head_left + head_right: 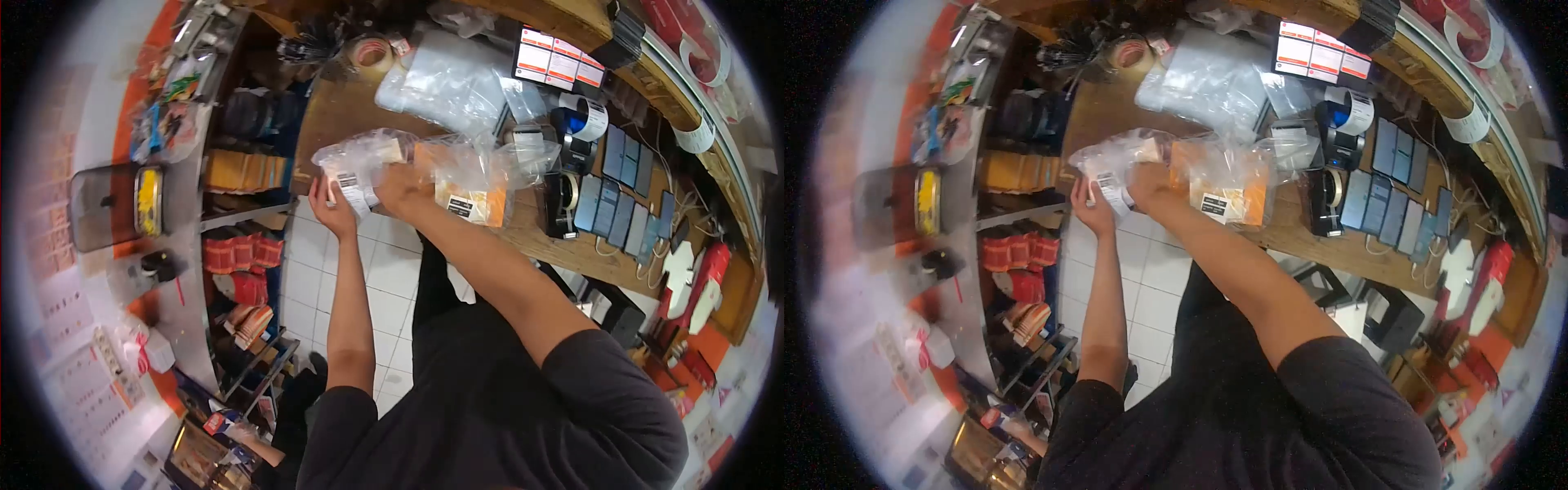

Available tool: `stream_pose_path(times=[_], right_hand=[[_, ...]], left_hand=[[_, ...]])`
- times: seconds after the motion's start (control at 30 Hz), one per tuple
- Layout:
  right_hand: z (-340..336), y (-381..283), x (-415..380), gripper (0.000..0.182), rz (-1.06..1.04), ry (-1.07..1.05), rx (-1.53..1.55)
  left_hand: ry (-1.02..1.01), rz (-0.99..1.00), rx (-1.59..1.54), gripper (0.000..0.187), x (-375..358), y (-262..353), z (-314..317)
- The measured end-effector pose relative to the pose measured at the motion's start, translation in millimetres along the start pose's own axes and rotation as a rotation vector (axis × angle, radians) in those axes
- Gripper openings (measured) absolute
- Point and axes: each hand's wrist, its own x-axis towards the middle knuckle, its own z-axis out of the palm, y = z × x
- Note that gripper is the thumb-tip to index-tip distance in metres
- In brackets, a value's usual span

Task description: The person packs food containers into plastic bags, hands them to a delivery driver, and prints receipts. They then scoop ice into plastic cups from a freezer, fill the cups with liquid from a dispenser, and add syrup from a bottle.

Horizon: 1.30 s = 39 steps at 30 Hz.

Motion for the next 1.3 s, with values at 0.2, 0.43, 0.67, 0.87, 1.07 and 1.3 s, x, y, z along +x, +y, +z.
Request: stream_pose_path(times=[0.2,0.43,0.67,0.87,1.07,1.3], right_hand=[[-53,26,-65,0.029,-0.205,0.206,-0.039],[-65,149,-128,0.087,0.291,0.843,-0.325],[-47,166,-55,0.044,-0.12,0.194,0.25],[-221,154,-164,0.034,-0.282,0.207,0.743],[-534,158,-291,0.038,-0.335,0.509,0.691],[-801,239,-373,0.048,-0.53,0.974,0.375]], left_hand=[[-0.357,-0.083,-0.089,0.059,27,15,-21],[-0.605,0.004,0.011,0.064,43,34,27],[-0.707,-0.344,-0.183,0.031,60,63,8],[-0.429,-0.273,-0.332,0.036,81,224,-68],[-0.347,-0.027,-0.787,0.04,97,425,-156],[-0.889,0.264,-1.287,0.045,114,590,-134]])
